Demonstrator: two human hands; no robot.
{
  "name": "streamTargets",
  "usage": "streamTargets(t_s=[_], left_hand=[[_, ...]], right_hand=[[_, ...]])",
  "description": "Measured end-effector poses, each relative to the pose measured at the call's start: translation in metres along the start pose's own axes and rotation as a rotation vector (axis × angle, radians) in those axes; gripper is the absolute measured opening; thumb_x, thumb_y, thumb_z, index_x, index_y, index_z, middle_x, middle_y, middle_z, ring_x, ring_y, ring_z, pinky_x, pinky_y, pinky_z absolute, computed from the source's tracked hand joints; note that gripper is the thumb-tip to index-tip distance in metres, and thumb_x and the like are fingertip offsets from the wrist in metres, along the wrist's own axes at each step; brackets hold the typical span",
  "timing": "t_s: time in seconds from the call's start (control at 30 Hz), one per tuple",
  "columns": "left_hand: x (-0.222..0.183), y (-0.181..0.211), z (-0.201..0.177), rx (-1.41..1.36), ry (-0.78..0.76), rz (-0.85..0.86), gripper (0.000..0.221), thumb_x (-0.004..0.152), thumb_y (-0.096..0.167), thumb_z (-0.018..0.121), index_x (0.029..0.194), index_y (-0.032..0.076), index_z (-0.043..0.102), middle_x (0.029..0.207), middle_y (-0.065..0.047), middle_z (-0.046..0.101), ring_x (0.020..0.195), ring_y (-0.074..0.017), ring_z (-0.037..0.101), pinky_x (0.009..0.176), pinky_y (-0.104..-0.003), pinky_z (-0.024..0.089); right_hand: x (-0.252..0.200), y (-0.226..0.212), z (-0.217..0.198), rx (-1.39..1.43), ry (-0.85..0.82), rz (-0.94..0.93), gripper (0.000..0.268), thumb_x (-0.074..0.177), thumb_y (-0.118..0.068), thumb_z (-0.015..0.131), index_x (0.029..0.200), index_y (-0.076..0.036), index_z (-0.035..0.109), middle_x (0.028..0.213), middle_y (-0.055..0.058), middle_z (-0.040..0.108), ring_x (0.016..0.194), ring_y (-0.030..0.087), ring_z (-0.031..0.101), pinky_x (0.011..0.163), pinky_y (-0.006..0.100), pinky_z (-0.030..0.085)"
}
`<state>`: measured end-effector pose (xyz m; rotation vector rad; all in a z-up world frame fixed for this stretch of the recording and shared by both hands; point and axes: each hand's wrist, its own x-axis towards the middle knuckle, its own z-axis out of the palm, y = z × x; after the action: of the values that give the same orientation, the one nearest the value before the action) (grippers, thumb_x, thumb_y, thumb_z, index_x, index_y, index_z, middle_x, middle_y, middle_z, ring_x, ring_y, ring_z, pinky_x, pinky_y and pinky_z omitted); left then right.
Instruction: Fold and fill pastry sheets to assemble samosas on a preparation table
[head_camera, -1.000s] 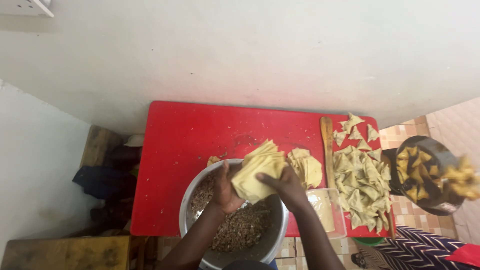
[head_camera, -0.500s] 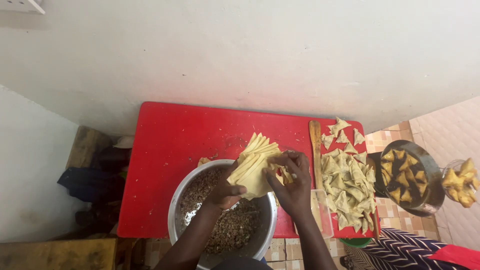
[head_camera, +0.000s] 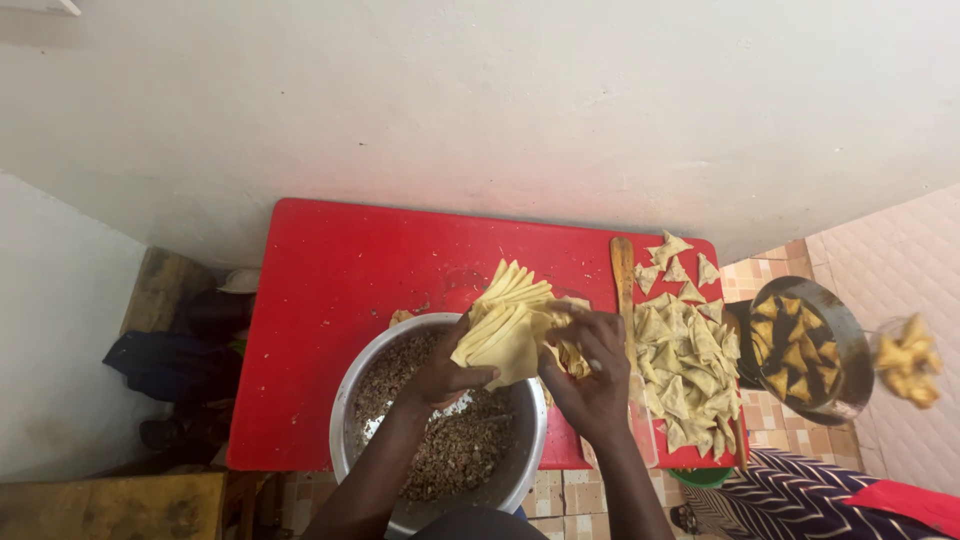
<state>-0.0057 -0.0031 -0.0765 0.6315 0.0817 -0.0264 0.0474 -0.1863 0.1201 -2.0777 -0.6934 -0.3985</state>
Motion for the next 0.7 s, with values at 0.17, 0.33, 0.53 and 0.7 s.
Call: streamTargets(t_s=[0.17,0.33,0.53,0.7], left_hand=[[-0.008,0.019,0.009,0.109,-0.032,-0.041,0.124,0.067,-0.028,0.093,0.175,0.012,0.045,0.15,-0.029,0.071,0.125,-0.0362,0.074,0.1,-0.05,0.066],[-0.008,0.013,0.005,0.063,-0.013,-0.013,0.123,0.068,-0.029,0.092,0.175,0.008,0.044,0.15,-0.033,0.069,0.121,-0.0382,0.074,0.094,-0.049,0.068],[-0.01,0.016,-0.02,0.195,-0.043,-0.062,0.129,0.066,-0.028,0.092,0.177,0.011,0.04,0.151,-0.031,0.069,0.122,-0.0368,0.074,0.095,-0.048,0.068],[-0.014,0.017,0.005,0.183,-0.067,-0.046,0.123,0.072,-0.023,0.09,0.178,0.013,0.039,0.155,-0.031,0.066,0.123,-0.0367,0.072,0.094,-0.044,0.069]], right_hand=[[0.005,-0.008,0.001,-0.063,0.0,-0.031,0.015,0.084,-0.006,0.089,0.096,-0.014,0.083,0.136,0.011,0.074,0.107,0.031,0.065,0.086,0.04,0.054],[0.003,-0.015,-0.004,-0.018,-0.006,-0.057,0.017,0.081,-0.005,0.088,0.088,-0.019,0.083,0.126,0.005,0.08,0.098,0.022,0.06,0.089,0.034,0.051],[-0.001,-0.003,-0.001,-0.079,-0.007,-0.063,0.017,0.087,-0.004,0.088,0.1,-0.015,0.085,0.133,0.009,0.074,0.105,0.029,0.064,0.085,0.04,0.052],[-0.011,-0.008,-0.013,0.018,-0.07,-0.062,0.011,0.083,-0.007,0.089,0.086,-0.016,0.083,0.098,0.008,0.07,0.09,0.028,0.06,0.082,0.039,0.052]])
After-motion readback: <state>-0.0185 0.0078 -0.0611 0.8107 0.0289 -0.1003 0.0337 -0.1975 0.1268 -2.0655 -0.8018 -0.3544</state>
